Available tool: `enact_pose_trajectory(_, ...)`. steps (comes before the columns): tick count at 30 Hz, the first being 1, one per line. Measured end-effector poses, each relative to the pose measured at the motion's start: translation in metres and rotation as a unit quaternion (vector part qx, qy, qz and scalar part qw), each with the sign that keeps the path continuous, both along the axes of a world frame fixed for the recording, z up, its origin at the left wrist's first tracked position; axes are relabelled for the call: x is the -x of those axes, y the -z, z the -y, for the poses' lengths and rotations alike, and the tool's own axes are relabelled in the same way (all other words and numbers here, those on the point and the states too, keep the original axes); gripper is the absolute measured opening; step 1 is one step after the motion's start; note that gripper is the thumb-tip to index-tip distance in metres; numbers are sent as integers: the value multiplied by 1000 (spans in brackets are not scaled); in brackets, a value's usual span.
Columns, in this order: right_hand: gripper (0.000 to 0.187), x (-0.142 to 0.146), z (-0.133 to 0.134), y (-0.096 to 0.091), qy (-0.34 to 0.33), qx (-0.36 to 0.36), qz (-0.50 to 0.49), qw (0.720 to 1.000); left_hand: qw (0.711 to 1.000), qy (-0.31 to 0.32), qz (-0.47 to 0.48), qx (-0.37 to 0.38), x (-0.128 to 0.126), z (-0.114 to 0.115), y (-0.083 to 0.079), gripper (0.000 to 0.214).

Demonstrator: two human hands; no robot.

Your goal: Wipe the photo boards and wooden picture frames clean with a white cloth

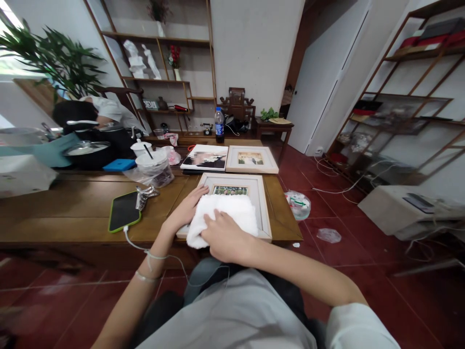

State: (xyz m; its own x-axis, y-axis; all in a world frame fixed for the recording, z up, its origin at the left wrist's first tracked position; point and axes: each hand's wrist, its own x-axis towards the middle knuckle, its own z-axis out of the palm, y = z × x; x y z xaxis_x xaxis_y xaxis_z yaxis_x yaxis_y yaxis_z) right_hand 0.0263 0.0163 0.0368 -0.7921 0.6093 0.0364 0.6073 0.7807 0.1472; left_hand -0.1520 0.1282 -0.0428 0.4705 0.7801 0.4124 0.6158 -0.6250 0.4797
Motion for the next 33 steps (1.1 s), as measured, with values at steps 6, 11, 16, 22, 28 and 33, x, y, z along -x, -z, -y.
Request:
enact_pose_trajectory(6,29,0,2,5,25,2,-20,999,1000,17,-9,-3,2,2,-3,44)
enact_pose_trajectory(11,35,2,-37,16,108,-2,0,994,999,40,-20,-4,1,2,-4,45)
enact_pose_trajectory(16,44,9,-73,18,184,-8,11,983,1000,23,-7,3,2,-1,1,51)
enact_pose_trajectory(22,33,17,-52,10,139,-9,27,990,999,9,18,31,2,1,0,54)
enact_pose_trajectory(28,23,-9,-5,-26,-50,101,-5,994,1000,3,8,22,0,2,-2,50)
enact_pose_trajectory(33,19,-41,-24,-66,-44,102,-162,981,1000,-5,26,3,3,0,6,45)
